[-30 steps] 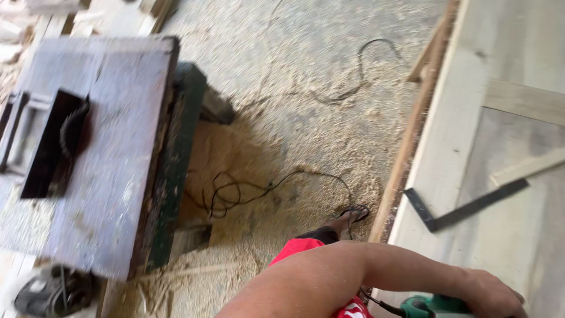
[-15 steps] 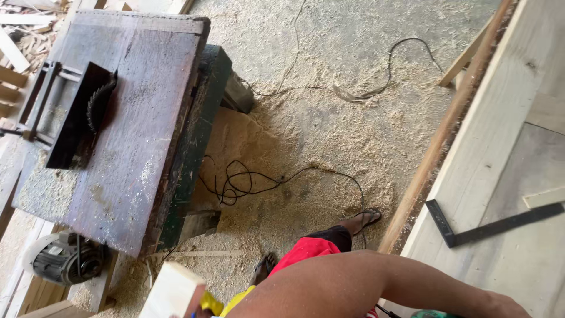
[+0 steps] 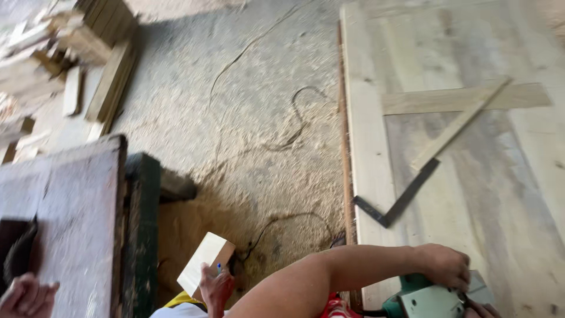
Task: The person works on a green electric planer resting on a wooden workbench, turning a metal knob and fitting parts on the tool by hand, then uses a wrench to tighten components. At the end they set the planer aside and gather a hammer, screwdriver and loose screws from the bench.
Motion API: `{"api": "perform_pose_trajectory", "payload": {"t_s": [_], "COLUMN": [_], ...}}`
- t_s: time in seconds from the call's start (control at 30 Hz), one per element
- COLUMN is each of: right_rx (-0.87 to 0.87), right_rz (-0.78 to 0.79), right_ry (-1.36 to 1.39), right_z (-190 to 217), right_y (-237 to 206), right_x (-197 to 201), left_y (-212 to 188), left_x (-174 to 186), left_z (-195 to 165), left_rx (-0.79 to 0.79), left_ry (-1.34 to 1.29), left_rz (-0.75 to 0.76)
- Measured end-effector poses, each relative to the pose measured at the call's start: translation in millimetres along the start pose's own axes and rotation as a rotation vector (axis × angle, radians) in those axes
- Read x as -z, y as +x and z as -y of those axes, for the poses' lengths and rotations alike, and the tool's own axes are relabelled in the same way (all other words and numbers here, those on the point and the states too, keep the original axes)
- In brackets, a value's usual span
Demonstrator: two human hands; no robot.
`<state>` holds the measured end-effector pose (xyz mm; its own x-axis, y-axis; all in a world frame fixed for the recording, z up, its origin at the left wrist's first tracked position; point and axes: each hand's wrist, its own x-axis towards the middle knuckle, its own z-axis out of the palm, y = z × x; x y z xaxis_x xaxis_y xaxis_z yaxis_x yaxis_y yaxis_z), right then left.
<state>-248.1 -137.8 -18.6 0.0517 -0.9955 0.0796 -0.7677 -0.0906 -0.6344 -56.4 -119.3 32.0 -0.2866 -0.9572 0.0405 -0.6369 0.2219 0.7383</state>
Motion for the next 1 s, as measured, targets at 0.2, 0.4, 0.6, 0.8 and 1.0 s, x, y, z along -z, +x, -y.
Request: {"api": "perform_pose_trajectory", "payload": {"t_s": [0.2, 0.4, 0.6, 0.8, 1.0], "right_rx": [0.193, -0.04, 0.056, -0.177, -0.238], "right_rz": [-0.059, -0.07, -0.163, -0.02, 0.017], "right_ry": [0.058, 0.299, 0.273, 0.269, 0.215], "right_z": [34, 70, 74, 74, 92], "right_y": [-38, -57, -59, -61, -60], "right_x": [22, 46, 55, 42, 48], "left_y": [-15, -17, -15, 13, 8], "left_x": [14, 25, 13, 17, 12], "left_z": [-23, -27, 15, 34, 35], "left_rx": [0.44, 0.361, 0.012, -0.905, 0.058], "left_ry": [-0.021, 0.181, 0.118, 0.266, -0.104], "left_rz": [0.086, 0.119, -0.021, -0.059, 0.008]}}
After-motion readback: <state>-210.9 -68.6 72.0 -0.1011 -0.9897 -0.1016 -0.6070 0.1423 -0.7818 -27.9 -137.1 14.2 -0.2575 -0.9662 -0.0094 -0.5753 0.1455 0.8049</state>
